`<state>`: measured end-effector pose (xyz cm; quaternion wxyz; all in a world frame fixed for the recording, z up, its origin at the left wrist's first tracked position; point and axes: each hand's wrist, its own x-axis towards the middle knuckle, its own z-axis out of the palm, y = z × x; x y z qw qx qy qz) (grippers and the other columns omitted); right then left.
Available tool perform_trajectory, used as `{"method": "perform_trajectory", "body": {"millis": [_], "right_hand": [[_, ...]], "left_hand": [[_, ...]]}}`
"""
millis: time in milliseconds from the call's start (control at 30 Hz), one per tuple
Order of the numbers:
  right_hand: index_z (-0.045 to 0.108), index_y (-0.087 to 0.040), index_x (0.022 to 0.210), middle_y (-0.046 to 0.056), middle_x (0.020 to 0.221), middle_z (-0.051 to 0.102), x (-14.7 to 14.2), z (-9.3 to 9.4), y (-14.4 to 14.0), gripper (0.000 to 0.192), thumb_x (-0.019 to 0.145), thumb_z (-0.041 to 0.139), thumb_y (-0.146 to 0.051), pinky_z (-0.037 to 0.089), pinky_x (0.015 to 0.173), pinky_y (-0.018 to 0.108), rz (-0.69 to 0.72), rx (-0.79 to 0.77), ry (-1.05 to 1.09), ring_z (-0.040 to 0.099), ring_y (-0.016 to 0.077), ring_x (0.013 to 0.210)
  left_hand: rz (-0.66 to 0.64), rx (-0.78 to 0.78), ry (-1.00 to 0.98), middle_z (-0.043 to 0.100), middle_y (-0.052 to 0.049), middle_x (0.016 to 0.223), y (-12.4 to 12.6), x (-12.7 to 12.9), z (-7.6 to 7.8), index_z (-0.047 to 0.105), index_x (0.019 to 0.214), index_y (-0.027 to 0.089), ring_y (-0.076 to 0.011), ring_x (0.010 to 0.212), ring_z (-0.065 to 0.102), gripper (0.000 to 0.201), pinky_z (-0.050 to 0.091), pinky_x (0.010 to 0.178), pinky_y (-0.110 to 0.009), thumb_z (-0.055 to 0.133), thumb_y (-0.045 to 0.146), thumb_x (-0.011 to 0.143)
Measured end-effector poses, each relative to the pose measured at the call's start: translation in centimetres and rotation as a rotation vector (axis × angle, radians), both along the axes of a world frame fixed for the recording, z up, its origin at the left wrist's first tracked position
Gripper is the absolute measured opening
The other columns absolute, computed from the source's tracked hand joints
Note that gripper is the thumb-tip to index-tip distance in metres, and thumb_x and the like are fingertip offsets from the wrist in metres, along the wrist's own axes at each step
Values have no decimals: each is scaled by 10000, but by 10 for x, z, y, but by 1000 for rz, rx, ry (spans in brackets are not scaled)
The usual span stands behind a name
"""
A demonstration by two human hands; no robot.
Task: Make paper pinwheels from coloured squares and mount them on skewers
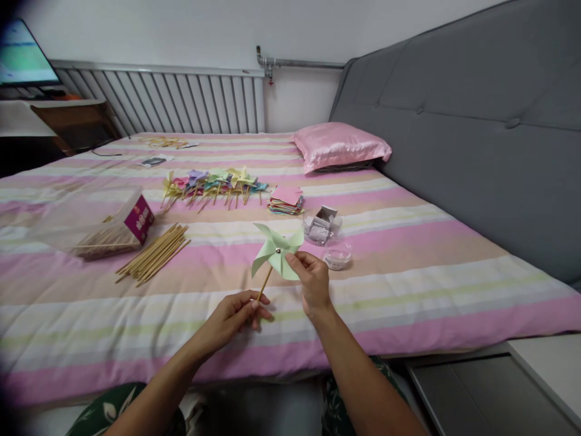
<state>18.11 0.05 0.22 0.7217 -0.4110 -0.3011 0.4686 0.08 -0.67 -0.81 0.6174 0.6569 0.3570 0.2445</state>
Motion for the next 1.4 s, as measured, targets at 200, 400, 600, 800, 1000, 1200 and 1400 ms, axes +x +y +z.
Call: {"method": "perform_trajectory", "body": {"millis": [200, 400, 600, 800, 1000, 1200, 1400], "right_hand": [[681, -189, 707, -24, 640, 624, 8, 4, 0, 149, 660, 735, -320, 409, 621, 244, 76, -37, -21, 539, 124, 615], [687, -202, 768, -10, 730, 673, 11, 6, 0, 170, 658, 736, -321, 440, 647, 251, 141, -48, 7, 583, 128, 648], [700, -172, 798, 25, 754, 709, 6, 4, 0, 280, 572, 785, -314, 477, 665, 290, 77, -69, 15, 624, 163, 666], [695, -169, 772, 11, 740, 707, 4, 6, -1, 246, 575, 781, -288, 467, 657, 262, 89, -77, 52, 619, 141, 652], [684, -165, 755, 2, 689, 689, 1, 7, -1, 226, 573, 772, -267, 457, 634, 249, 74, -63, 91, 602, 131, 623], [687, -170, 747, -14, 689, 678, -3, 3, 0, 190, 595, 758, -258, 441, 634, 228, 38, -37, 90, 576, 104, 617], [676, -162, 726, -20, 634, 643, -6, 0, 0, 199, 592, 761, -282, 415, 587, 226, -22, -38, 65, 543, 101, 581]], "left_hand": [[15, -12, 7, 702, -115, 865, 0, 0, -1, 580, 994, 124, -105, 571, 553, 346, 408, 557, -229, 429, 416, 886], [8, 14, 48, 697, -115, 857, -1, 0, -2, 595, 992, 120, -103, 565, 540, 354, 415, 575, -236, 435, 416, 882], [5, 25, 45, 685, -114, 840, -2, 1, -1, 598, 980, 113, -109, 580, 534, 360, 431, 607, -250, 436, 418, 879], [-6, 32, 44, 681, -107, 838, -2, 0, 0, 600, 986, 120, -115, 587, 539, 365, 432, 615, -256, 431, 426, 878], [-9, 36, 56, 677, -104, 833, -3, 1, 1, 606, 976, 123, -119, 592, 541, 367, 434, 621, -258, 430, 430, 878], [-13, 47, 51, 677, -101, 824, -2, 1, -3, 605, 980, 122, -122, 589, 542, 373, 434, 607, -256, 424, 432, 878], [-17, 64, 65, 676, -100, 824, -2, 1, -4, 609, 980, 124, -124, 591, 543, 379, 433, 607, -258, 411, 431, 882]]}}
